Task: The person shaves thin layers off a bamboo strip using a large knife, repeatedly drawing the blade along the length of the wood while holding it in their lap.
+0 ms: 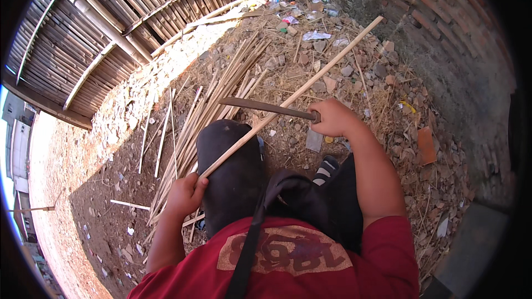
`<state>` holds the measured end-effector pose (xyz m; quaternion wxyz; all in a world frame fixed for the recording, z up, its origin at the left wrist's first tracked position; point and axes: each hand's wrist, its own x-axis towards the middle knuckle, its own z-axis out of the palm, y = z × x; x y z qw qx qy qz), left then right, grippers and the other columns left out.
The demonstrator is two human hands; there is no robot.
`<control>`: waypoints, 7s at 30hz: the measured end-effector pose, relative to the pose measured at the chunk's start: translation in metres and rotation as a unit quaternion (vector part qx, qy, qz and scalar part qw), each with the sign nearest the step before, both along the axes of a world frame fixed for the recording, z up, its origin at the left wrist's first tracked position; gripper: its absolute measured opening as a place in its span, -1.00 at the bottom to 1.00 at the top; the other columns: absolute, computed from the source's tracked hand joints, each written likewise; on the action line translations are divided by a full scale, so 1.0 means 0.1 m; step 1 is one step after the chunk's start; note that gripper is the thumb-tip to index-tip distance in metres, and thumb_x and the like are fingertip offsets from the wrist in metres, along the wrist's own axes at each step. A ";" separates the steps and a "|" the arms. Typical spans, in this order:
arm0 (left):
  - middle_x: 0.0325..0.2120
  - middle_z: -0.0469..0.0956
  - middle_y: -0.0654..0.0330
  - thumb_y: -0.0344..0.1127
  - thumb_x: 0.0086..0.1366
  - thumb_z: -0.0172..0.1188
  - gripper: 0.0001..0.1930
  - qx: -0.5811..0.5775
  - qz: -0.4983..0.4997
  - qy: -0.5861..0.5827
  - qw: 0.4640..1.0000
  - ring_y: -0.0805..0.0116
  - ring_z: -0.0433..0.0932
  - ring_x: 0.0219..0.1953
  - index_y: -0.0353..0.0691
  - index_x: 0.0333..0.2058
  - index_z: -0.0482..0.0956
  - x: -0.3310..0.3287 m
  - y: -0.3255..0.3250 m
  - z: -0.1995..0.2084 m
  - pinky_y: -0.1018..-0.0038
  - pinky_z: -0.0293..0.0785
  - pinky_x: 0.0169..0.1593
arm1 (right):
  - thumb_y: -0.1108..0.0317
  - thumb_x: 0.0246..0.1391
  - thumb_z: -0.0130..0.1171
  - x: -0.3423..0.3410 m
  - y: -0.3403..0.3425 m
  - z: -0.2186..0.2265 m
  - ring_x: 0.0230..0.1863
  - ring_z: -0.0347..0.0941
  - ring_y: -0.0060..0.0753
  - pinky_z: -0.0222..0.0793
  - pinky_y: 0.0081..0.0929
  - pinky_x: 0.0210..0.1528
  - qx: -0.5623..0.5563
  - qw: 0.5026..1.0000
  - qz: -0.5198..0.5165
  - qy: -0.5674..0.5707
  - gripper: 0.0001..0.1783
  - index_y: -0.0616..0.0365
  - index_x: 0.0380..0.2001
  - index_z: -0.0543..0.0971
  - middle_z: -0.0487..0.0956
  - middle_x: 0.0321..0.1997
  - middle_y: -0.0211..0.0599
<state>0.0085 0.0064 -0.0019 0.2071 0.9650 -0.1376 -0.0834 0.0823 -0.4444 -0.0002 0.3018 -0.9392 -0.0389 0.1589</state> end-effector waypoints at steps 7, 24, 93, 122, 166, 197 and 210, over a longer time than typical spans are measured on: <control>-0.61 0.51 -0.18 0.02 0.41 0.10 -0.53 0.025 -0.009 -0.010 1.000 -0.30 0.53 -0.46 -0.31 -0.49 0.43 0.03 -0.02 0.10 -0.06 0.37 -0.38 | 0.19 -0.17 0.34 0.05 -0.44 -0.36 -0.14 0.62 -0.10 0.49 -0.19 -0.05 0.034 0.987 -0.158 -0.001 -0.39 0.31 -0.02 0.60 0.66 -0.20 -0.01; -0.62 0.51 -0.16 0.00 0.39 0.13 -0.56 0.029 -0.001 -0.009 1.000 -0.30 0.54 -0.46 -0.28 -0.50 0.44 0.01 0.03 0.02 -0.08 0.37 -0.39 | 0.24 -0.19 0.29 -0.02 -0.02 -0.11 -0.37 0.58 -0.05 0.47 -0.21 -0.21 -0.047 0.997 0.001 -0.063 -0.69 0.20 -0.35 0.62 0.60 -0.47 -0.06; -0.63 0.50 -0.17 -0.04 0.37 0.17 -0.59 0.027 -0.005 -0.023 0.999 -0.30 0.53 -0.48 -0.28 -0.51 0.41 0.00 -0.02 -0.06 -0.08 0.37 -0.42 | 0.06 -0.13 0.38 -0.04 -0.26 -0.16 -0.14 0.60 -0.03 0.49 -0.22 -0.06 -0.005 0.997 -0.016 0.071 -0.31 0.24 0.07 0.58 0.65 -0.16 0.05; -0.62 0.49 -0.17 -0.05 0.36 0.19 -0.58 0.024 0.013 -0.021 0.999 -0.29 0.53 -0.47 -0.30 -0.51 0.41 -0.01 -0.05 0.02 -0.04 0.37 -0.40 | 0.13 -0.19 0.35 -0.03 0.03 -0.03 -0.15 0.60 -0.05 0.49 -0.22 -0.06 -0.004 1.000 0.017 0.022 -0.36 0.29 -0.02 0.60 0.67 -0.20 -0.01; -0.62 0.50 -0.18 0.00 0.36 0.19 -0.55 0.058 -0.003 -0.028 0.998 -0.29 0.53 -0.47 -0.28 -0.52 0.41 0.00 -0.03 0.09 -0.06 0.36 -0.40 | 0.12 -0.21 0.37 0.00 -0.04 -0.15 -0.20 0.59 0.04 0.50 -0.15 -0.12 -0.037 0.999 -0.009 -0.007 -0.50 0.20 -0.18 0.65 0.64 -0.26 0.05; -0.62 0.50 -0.15 0.03 0.39 0.13 -0.53 0.008 0.002 0.033 0.999 -0.27 0.54 -0.47 -0.28 -0.51 0.46 -0.11 0.00 0.08 -0.03 0.39 -0.40 | 0.20 -0.20 0.31 -0.15 -0.27 -0.01 -0.16 0.60 0.03 0.50 -0.14 -0.09 -0.018 0.994 -0.107 -0.017 -0.51 0.18 -0.13 0.64 0.66 -0.26 -0.01; -0.55 0.55 -0.18 0.07 0.39 0.10 -0.52 0.024 0.011 0.065 0.998 -0.30 0.57 -0.38 -0.29 -0.45 0.48 -0.07 -0.01 0.12 -0.08 0.43 -0.30 | 0.13 -0.22 0.33 -0.03 -0.21 -0.11 -0.23 0.59 -0.01 0.49 -0.17 -0.13 0.025 0.996 -0.058 0.068 -0.42 0.31 -0.13 0.60 0.64 -0.34 -0.04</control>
